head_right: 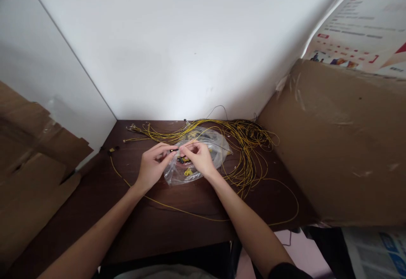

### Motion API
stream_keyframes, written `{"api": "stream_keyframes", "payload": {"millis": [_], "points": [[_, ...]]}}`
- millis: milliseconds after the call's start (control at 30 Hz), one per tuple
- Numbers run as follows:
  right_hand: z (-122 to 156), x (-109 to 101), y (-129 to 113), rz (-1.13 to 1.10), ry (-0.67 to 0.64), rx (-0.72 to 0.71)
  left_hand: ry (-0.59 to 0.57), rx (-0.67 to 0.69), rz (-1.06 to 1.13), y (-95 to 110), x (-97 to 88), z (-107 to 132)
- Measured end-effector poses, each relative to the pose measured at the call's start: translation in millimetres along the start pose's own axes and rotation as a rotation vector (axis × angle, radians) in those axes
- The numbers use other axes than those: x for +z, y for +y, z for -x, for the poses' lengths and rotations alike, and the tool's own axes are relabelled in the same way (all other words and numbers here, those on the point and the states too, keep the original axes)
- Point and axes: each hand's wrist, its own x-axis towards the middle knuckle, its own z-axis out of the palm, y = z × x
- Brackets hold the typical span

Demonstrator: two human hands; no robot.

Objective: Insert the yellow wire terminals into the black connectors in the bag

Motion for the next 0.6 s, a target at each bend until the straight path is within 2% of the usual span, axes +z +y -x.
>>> {"api": "stream_keyframes", "payload": {"millis": [100, 200, 300, 400, 500, 600], "points": [[0.1, -0.7, -0.6, -0.015, -0.010, 0.013, 0.015, -0.023, 0.006, -0.4, -1.5, 0.1], [2.1, -0.8, -2.0, 0.041, -0.012, -0.007, 0.113, -0.114, 0.032, -1.2, -3.6, -1.3], [7.4, 2.2, -3.4, 0.160, -0.023, -0.071, 0.246, -0.223, 0.120, -3.9, -5.7, -4.2], [17.7, 11.5, -11.3, 0.269, -0.065, -0.184, 0.309, -0.301, 0.209, -7.2, -7.6, -6.9], [35.3, 25.8, -38.2, 0.372, -0.071, -0.371, 0.325, -0.329, 0.216, -9.0, -8.9, -7.7], [62.2, 39.6, -84.4, 0.410, -0.078, -0.560, 0.289, -0.307, 0.140, -7.8, -9.4, -6.8]]}}
